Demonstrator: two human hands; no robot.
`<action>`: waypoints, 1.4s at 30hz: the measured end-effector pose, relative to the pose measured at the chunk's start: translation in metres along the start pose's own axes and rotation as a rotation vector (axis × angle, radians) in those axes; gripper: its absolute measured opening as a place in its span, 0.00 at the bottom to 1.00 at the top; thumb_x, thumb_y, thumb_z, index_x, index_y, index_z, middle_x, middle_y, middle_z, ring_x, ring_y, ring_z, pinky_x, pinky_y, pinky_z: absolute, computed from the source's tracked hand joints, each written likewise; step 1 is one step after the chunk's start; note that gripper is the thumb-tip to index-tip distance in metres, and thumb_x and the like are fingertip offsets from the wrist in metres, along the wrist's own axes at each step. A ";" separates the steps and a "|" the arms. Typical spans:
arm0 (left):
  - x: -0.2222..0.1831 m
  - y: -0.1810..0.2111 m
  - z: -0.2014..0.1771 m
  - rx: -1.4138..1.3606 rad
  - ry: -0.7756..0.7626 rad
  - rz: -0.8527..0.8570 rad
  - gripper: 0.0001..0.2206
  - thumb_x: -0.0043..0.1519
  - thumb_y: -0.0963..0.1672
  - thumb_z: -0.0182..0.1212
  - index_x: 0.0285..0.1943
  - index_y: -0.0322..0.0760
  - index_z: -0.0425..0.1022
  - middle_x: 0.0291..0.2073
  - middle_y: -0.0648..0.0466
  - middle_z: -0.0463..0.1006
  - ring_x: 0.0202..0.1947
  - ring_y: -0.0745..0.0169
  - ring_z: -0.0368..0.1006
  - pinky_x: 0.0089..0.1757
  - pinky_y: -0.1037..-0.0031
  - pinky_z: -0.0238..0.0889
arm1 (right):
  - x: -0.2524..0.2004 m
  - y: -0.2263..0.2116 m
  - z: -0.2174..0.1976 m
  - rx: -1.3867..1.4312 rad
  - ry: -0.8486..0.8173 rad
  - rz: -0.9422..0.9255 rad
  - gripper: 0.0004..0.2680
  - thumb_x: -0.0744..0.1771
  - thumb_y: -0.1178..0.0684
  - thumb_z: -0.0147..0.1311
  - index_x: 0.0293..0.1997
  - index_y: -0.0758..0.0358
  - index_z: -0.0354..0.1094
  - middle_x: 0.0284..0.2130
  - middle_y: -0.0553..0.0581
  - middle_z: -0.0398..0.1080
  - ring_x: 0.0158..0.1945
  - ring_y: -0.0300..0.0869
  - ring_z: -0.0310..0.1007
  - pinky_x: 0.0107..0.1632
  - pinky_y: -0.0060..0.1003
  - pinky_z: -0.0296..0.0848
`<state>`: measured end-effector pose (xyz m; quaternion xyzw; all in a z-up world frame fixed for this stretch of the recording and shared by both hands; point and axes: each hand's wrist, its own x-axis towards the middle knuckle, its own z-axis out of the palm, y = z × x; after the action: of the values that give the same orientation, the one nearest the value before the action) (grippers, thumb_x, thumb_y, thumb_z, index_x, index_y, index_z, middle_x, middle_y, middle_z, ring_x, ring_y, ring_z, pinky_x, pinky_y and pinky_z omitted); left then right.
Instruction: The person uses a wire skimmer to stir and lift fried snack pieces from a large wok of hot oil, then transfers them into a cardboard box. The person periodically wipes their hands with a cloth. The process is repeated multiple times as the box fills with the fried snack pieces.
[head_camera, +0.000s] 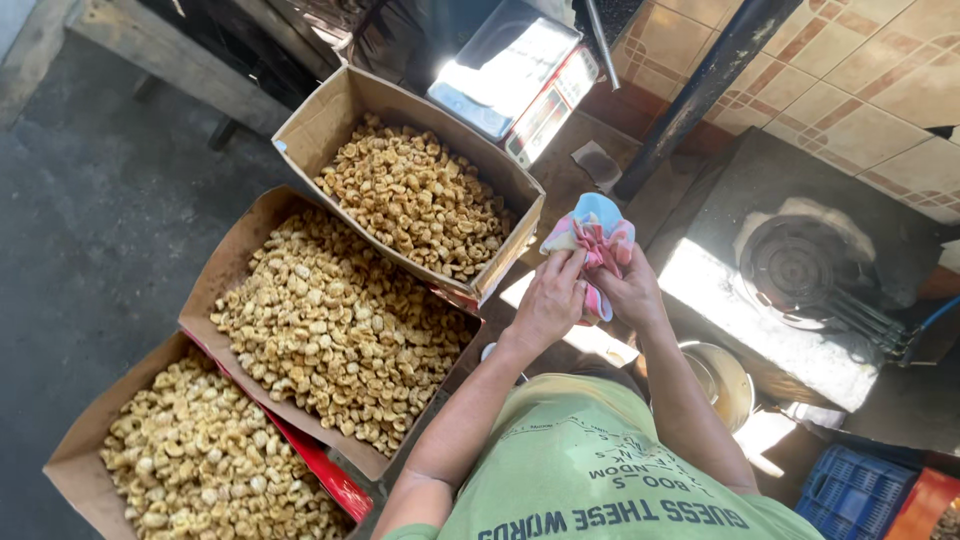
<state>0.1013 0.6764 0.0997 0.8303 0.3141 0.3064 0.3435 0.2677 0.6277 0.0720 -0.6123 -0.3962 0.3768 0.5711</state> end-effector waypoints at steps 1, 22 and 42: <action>0.008 -0.005 -0.004 -0.006 -0.011 -0.019 0.22 0.63 0.41 0.55 0.68 0.32 0.65 0.58 0.38 0.70 0.56 0.33 0.68 0.56 0.53 0.63 | 0.008 0.000 0.003 -0.074 0.036 0.042 0.15 0.66 0.57 0.63 0.57 0.64 0.65 0.46 0.51 0.74 0.49 0.34 0.72 0.51 0.33 0.74; 0.249 -0.127 -0.026 0.143 0.119 -0.329 0.26 0.65 0.41 0.54 0.74 0.29 0.58 0.67 0.34 0.65 0.69 0.33 0.61 0.65 0.55 0.56 | 0.364 -0.002 0.045 -0.549 -0.171 -0.268 0.20 0.63 0.49 0.66 0.57 0.66 0.67 0.49 0.70 0.70 0.52 0.61 0.71 0.52 0.49 0.70; 0.272 -0.098 -0.011 0.073 -0.131 -0.305 0.28 0.65 0.41 0.54 0.76 0.31 0.56 0.67 0.36 0.63 0.68 0.39 0.59 0.63 0.56 0.57 | 0.315 0.004 0.000 -0.171 -0.249 0.080 0.14 0.69 0.51 0.53 0.59 0.66 0.67 0.46 0.59 0.77 0.48 0.41 0.78 0.49 0.36 0.76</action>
<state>0.2298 0.9349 0.1113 0.8032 0.4242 0.1842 0.3754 0.3945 0.9162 0.0648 -0.6225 -0.4699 0.4371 0.4479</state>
